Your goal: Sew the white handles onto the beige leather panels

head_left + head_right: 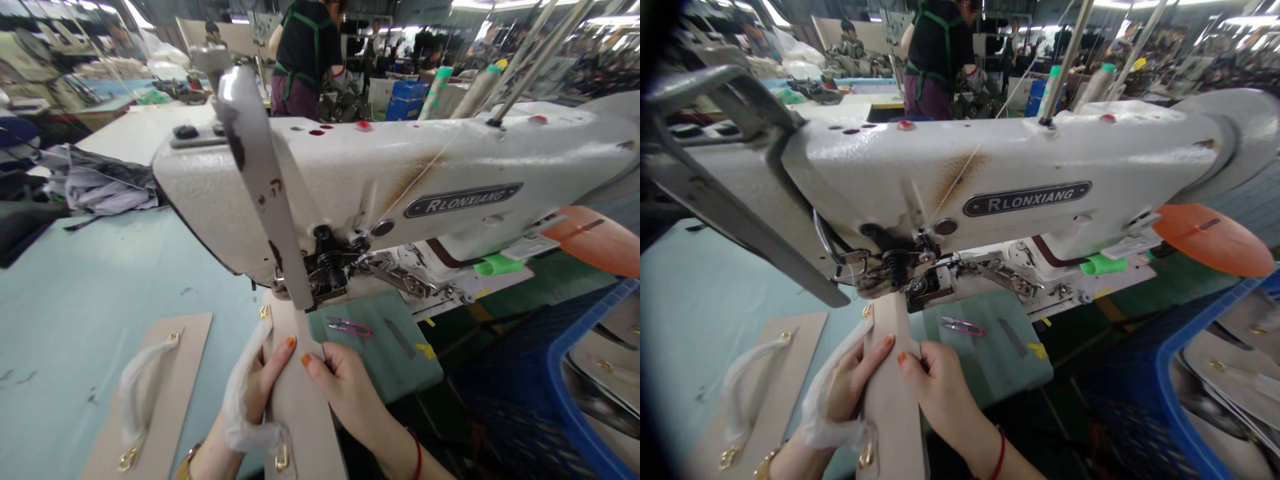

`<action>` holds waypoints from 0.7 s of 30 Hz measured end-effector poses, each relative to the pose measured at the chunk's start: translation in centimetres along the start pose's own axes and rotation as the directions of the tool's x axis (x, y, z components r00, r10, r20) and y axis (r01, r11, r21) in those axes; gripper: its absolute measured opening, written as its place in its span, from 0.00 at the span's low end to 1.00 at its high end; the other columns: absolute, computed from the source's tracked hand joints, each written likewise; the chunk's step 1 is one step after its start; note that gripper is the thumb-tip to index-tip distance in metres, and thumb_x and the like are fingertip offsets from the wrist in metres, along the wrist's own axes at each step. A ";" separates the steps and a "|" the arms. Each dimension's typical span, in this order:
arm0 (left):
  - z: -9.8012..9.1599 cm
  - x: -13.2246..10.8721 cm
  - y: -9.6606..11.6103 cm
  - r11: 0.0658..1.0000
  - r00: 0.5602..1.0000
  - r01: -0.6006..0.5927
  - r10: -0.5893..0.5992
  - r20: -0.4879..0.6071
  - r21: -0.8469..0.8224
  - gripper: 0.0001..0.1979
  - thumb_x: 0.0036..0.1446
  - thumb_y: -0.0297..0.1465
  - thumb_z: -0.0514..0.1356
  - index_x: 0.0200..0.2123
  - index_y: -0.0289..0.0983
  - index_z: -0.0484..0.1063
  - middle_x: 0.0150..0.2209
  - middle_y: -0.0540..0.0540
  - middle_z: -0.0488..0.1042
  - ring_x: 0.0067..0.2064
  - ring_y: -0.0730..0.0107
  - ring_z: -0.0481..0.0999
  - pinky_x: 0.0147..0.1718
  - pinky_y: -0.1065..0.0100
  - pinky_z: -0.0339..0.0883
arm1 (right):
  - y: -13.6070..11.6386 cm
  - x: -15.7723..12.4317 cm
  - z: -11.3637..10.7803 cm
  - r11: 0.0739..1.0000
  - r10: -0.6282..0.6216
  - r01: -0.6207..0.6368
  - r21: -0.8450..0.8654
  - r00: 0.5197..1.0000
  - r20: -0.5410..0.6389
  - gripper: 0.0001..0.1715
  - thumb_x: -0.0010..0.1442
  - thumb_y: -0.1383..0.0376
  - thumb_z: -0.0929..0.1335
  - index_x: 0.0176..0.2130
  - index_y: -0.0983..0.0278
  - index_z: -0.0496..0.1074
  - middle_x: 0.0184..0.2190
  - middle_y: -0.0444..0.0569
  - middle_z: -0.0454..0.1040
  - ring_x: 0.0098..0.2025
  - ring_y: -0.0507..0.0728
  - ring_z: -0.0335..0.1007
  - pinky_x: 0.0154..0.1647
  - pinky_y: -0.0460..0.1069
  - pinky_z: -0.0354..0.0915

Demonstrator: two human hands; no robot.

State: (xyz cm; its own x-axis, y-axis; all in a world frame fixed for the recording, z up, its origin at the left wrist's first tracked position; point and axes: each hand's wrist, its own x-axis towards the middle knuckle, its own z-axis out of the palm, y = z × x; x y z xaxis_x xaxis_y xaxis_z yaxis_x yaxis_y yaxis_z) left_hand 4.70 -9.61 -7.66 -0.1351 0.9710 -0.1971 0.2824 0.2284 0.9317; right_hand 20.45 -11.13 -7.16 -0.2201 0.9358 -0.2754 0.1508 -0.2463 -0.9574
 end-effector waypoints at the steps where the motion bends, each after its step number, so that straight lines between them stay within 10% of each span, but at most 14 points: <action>1: 0.0 0.0 0.0 0.999 1.000 0.030 -0.030 0.009 -0.029 0.21 0.51 0.49 0.62 0.33 0.37 0.78 0.34 0.41 0.79 0.49 0.46 0.76 0.54 0.54 0.67 | 0.0 0.0 0.1 1.000 0.009 -0.009 0.019 1.000 0.003 0.21 0.61 0.54 0.62 0.25 0.67 0.60 0.21 0.43 0.56 0.24 0.48 0.50 0.22 0.43 0.46; 6: 0.6 0.0 -0.4 0.978 0.989 0.134 -0.122 0.080 -0.160 0.25 0.55 0.49 0.59 0.49 0.38 0.75 0.51 0.41 0.76 0.58 0.48 0.69 0.61 0.54 0.58 | 0.1 -0.2 0.4 0.999 0.013 -0.012 0.036 1.000 -0.005 0.22 0.60 0.53 0.62 0.24 0.66 0.59 0.21 0.44 0.56 0.24 0.48 0.50 0.21 0.43 0.45; 21: 1.4 0.3 -1.1 0.933 0.982 0.186 -0.167 0.087 -0.309 0.25 0.58 0.45 0.59 0.53 0.37 0.73 0.54 0.45 0.75 0.60 0.53 0.68 0.62 0.57 0.57 | 0.2 0.2 0.3 1.000 0.004 -0.005 -0.023 0.999 -0.046 0.23 0.59 0.53 0.62 0.21 0.65 0.56 0.20 0.43 0.53 0.22 0.47 0.47 0.20 0.43 0.43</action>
State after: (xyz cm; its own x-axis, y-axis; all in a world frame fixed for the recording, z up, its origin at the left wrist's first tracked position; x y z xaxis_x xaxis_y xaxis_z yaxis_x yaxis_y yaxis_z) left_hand 5.68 -9.47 -9.22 -0.0975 0.9216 -0.3756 -0.0548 0.3719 0.9267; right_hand 20.18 -11.03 -7.45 -0.1751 0.9455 -0.2746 0.1739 -0.2448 -0.9539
